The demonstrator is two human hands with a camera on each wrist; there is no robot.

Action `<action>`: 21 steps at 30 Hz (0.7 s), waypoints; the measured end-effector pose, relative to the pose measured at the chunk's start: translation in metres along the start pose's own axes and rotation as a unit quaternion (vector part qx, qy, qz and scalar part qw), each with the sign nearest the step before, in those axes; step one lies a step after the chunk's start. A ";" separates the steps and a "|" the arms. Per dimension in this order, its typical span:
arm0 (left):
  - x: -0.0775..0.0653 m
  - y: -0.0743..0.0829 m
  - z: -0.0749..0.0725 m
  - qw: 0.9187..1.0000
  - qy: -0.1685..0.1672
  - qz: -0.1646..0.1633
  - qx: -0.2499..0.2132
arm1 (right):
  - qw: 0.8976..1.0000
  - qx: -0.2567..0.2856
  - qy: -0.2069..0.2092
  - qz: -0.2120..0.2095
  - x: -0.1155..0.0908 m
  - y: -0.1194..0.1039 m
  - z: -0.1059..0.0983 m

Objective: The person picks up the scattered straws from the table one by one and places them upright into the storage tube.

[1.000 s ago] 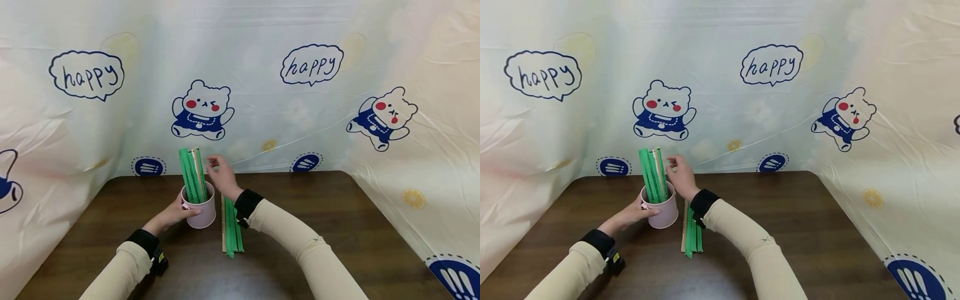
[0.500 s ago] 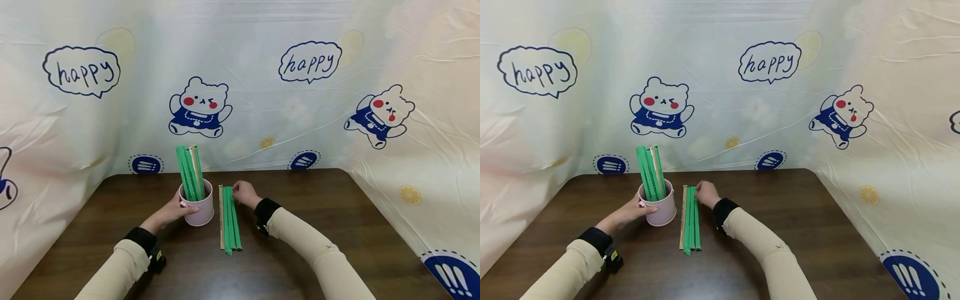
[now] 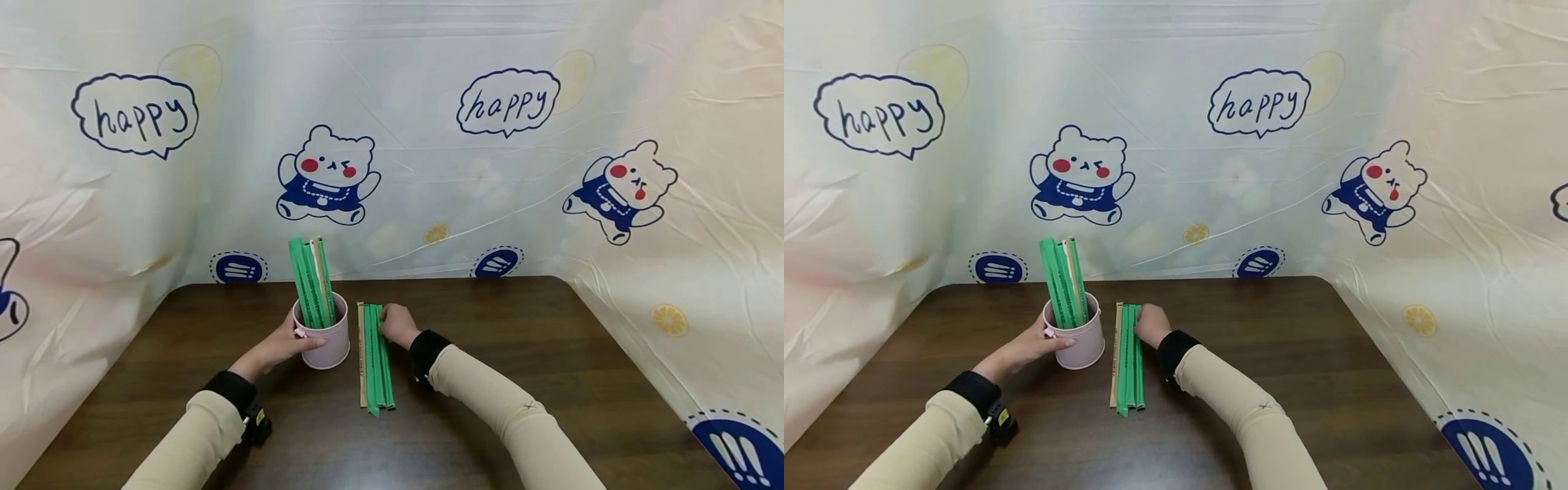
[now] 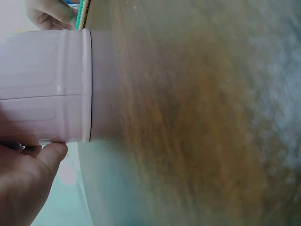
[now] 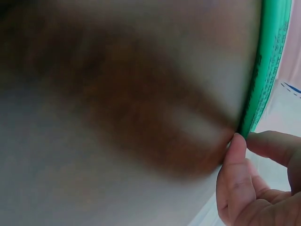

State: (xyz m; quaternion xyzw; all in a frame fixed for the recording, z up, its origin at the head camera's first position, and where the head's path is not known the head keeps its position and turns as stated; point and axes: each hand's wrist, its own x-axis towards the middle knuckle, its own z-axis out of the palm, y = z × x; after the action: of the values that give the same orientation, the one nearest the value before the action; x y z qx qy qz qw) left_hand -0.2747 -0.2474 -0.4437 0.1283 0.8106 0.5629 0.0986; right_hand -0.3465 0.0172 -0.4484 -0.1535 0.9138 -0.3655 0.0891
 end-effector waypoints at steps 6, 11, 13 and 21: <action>0.001 -0.001 0.000 1.000 0.001 0.004 -0.002 | 1.000 -0.006 0.006 -0.006 -0.003 0.000 0.003; -0.001 -0.002 0.001 1.000 0.002 0.000 -0.001 | 1.000 -0.002 0.005 0.004 -0.006 -0.002 0.001; -0.001 -0.002 0.002 1.000 0.001 -0.002 -0.004 | 1.000 0.001 0.007 0.007 -0.007 -0.003 0.000; 0.000 0.001 0.000 1.000 -0.002 -0.014 -0.005 | 0.999 0.038 0.005 0.023 0.015 0.020 -0.014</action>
State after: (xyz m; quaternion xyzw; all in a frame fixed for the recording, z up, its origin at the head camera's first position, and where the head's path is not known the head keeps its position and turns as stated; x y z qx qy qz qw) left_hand -0.2745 -0.2467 -0.4425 0.1173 0.8096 0.5649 0.1084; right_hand -0.3686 0.0349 -0.4532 -0.1268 0.9031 -0.3983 0.0984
